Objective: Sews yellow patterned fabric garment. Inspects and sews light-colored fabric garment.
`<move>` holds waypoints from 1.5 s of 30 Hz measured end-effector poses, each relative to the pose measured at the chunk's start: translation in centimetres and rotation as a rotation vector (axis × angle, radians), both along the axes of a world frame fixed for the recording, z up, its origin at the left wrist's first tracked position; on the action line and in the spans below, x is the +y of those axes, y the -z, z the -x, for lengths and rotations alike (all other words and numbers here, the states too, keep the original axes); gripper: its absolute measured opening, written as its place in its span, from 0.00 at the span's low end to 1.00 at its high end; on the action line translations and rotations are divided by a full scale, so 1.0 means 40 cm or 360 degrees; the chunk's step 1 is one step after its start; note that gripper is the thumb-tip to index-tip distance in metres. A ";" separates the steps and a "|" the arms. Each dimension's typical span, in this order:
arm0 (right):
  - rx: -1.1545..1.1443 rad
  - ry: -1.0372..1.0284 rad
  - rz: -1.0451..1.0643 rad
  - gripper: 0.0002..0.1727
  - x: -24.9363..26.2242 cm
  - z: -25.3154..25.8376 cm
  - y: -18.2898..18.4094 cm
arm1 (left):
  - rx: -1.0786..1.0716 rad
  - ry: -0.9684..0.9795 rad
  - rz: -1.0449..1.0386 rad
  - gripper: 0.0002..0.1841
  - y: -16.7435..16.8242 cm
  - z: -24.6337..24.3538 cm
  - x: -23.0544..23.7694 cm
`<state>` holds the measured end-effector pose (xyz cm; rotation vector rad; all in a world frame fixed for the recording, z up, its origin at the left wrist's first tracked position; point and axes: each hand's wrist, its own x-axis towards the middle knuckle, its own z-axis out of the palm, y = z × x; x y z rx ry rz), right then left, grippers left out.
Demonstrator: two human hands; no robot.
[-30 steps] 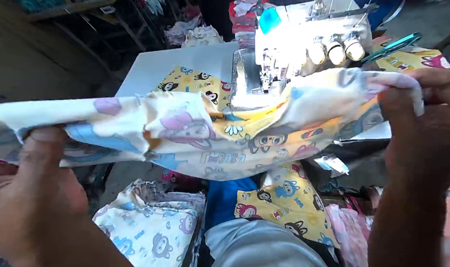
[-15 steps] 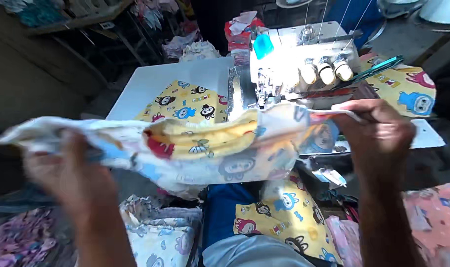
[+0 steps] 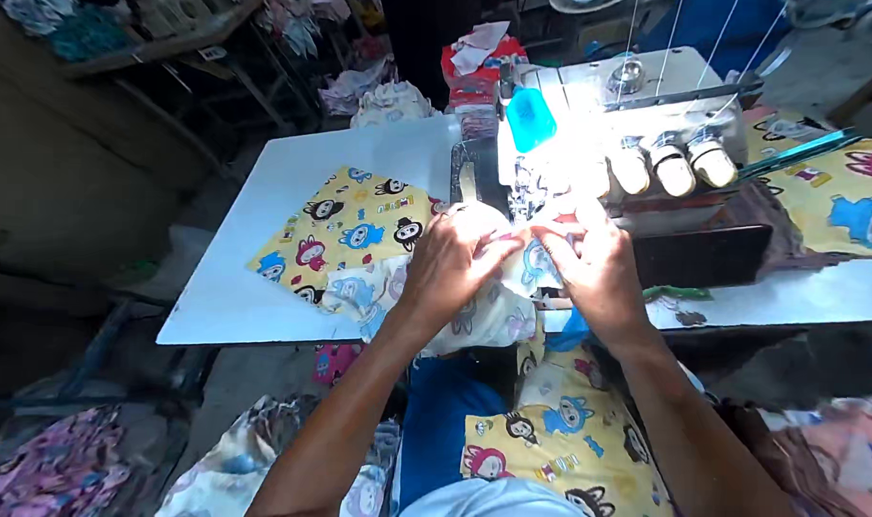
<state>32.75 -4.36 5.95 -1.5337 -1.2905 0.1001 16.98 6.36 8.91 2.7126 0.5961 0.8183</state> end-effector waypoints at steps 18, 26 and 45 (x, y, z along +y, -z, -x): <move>0.0636 0.0134 -0.0261 0.10 -0.014 0.077 0.050 | -0.0276 -0.0195 0.0272 0.08 -0.018 0.059 -0.023; 0.0585 -0.0153 -0.0443 0.05 -0.038 0.181 0.072 | 0.0008 -0.0390 -0.0221 0.13 -0.057 0.055 -0.022; 0.1445 -0.0263 -0.0398 0.24 -0.051 0.158 0.100 | -0.0063 0.0034 -0.0217 0.12 -0.122 0.037 -0.068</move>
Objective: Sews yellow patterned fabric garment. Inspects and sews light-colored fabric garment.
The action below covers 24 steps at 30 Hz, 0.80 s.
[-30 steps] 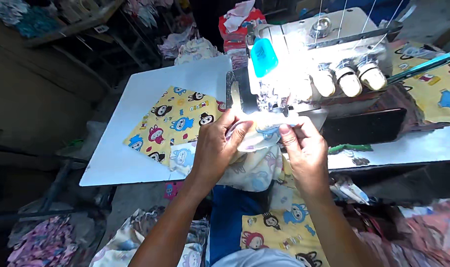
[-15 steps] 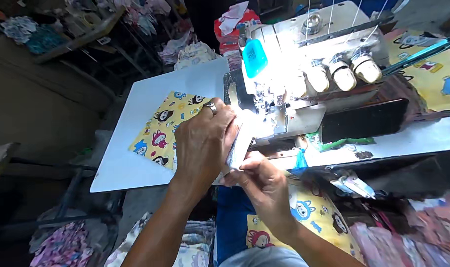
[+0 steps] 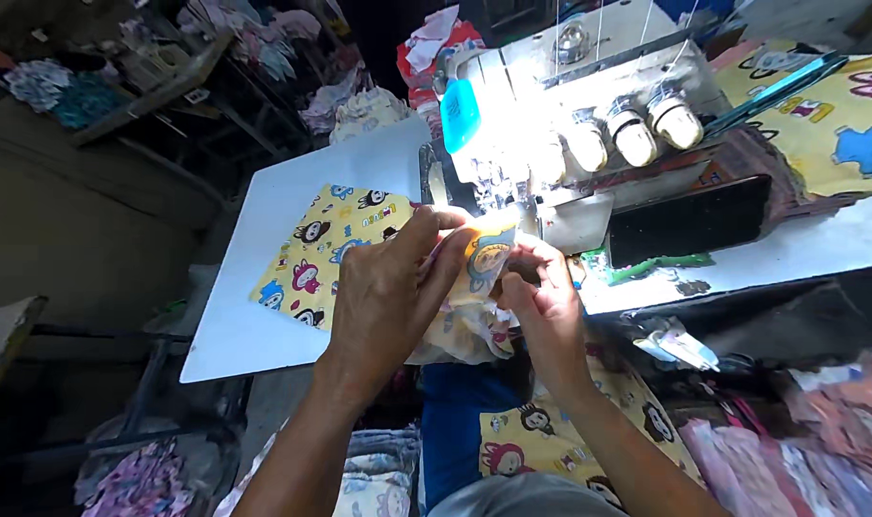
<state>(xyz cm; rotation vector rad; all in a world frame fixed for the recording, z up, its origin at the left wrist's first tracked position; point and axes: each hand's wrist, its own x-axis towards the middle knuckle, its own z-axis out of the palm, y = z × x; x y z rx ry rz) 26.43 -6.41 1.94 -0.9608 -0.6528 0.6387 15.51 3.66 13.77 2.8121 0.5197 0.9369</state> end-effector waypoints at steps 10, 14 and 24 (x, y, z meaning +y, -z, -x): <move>-0.0292 0.0085 0.0081 0.09 0.000 -0.034 -0.020 | -0.0309 0.0145 0.0144 0.11 0.027 0.031 -0.004; -0.0123 0.0165 -0.0200 0.11 -0.027 -0.008 -0.059 | -0.0571 -0.0002 0.0340 0.11 0.063 0.038 -0.067; -0.0908 0.0354 0.0401 0.03 0.080 -0.060 -0.062 | -0.0373 -0.0359 0.0979 0.13 0.124 0.062 0.054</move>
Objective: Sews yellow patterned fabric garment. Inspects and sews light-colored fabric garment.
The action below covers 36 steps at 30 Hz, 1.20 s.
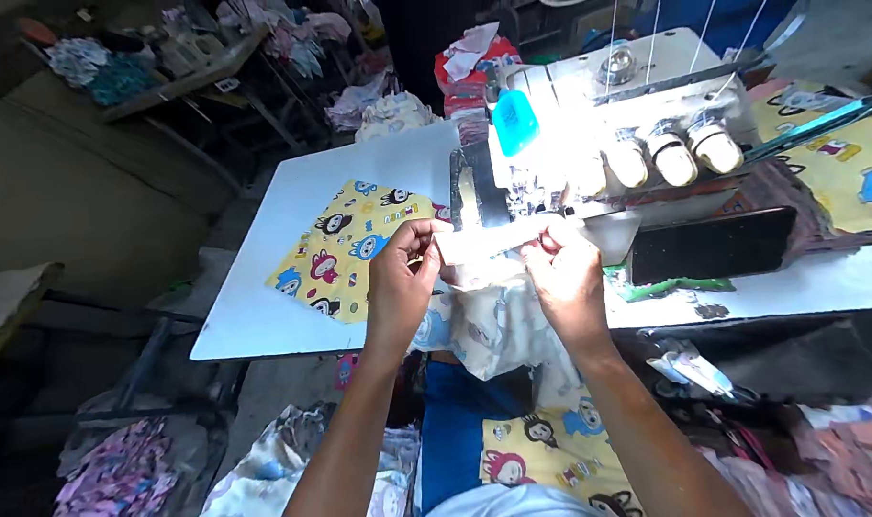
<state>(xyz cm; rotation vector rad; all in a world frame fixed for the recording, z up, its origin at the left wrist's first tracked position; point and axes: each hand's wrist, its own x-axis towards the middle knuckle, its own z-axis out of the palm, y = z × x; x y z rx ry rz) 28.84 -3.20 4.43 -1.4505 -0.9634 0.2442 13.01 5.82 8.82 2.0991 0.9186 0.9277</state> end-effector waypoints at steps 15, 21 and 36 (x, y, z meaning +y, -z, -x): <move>0.0046 0.0010 -0.0231 0.19 0.013 -0.010 -0.011 | 0.0005 0.0062 -0.0111 0.05 -0.046 0.007 0.020; 0.0172 -0.0119 -0.0280 0.20 0.001 -0.007 -0.009 | -0.0017 0.0123 0.0111 0.07 -0.064 0.011 0.023; 0.0226 -0.0084 -0.0282 0.18 -0.002 -0.016 -0.008 | -0.0167 0.0087 0.0327 0.06 -0.040 0.006 0.035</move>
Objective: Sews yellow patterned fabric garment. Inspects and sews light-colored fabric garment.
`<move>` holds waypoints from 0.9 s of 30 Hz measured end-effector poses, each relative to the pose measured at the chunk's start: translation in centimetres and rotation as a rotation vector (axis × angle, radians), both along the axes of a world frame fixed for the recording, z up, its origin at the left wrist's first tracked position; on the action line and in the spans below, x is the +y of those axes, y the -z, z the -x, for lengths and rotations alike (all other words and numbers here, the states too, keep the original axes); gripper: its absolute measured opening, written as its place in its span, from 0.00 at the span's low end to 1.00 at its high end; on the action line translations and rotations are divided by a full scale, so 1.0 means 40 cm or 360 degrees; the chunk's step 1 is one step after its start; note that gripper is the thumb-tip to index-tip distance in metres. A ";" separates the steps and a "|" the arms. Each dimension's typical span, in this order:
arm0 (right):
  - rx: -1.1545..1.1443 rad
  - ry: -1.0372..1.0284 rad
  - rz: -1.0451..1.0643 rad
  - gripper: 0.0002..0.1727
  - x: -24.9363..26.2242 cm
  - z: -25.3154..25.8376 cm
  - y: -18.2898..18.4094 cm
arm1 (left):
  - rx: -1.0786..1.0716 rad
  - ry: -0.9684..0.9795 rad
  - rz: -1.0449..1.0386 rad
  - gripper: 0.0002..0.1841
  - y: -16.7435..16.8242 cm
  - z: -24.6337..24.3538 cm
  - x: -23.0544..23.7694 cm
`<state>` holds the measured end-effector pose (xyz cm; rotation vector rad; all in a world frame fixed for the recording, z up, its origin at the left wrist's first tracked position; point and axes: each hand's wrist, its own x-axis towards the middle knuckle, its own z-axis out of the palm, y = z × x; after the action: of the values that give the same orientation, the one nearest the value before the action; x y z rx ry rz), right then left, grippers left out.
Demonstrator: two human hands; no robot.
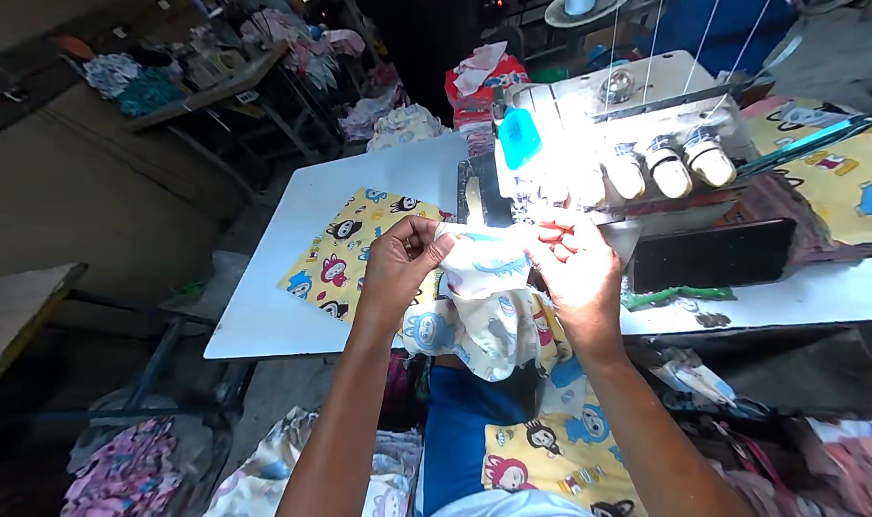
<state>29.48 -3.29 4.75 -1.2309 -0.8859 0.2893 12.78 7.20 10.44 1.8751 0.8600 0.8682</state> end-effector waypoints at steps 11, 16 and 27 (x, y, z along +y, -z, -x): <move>-0.0235 -0.0013 -0.0040 0.16 0.013 -0.006 -0.010 | 0.0225 0.0034 -0.0449 0.17 0.028 -0.058 0.061; -0.0243 -0.0097 -0.0060 0.16 0.003 0.001 -0.017 | 0.0166 0.0504 -0.0557 0.22 0.006 -0.106 0.046; -0.0173 -0.0034 -0.0041 0.16 -0.020 -0.004 -0.024 | 0.0361 0.0831 -0.0766 0.09 -0.039 -0.098 0.058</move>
<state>29.64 -4.08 5.73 -1.2231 -0.9939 0.2289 16.71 9.54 11.99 2.4975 0.2571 0.5672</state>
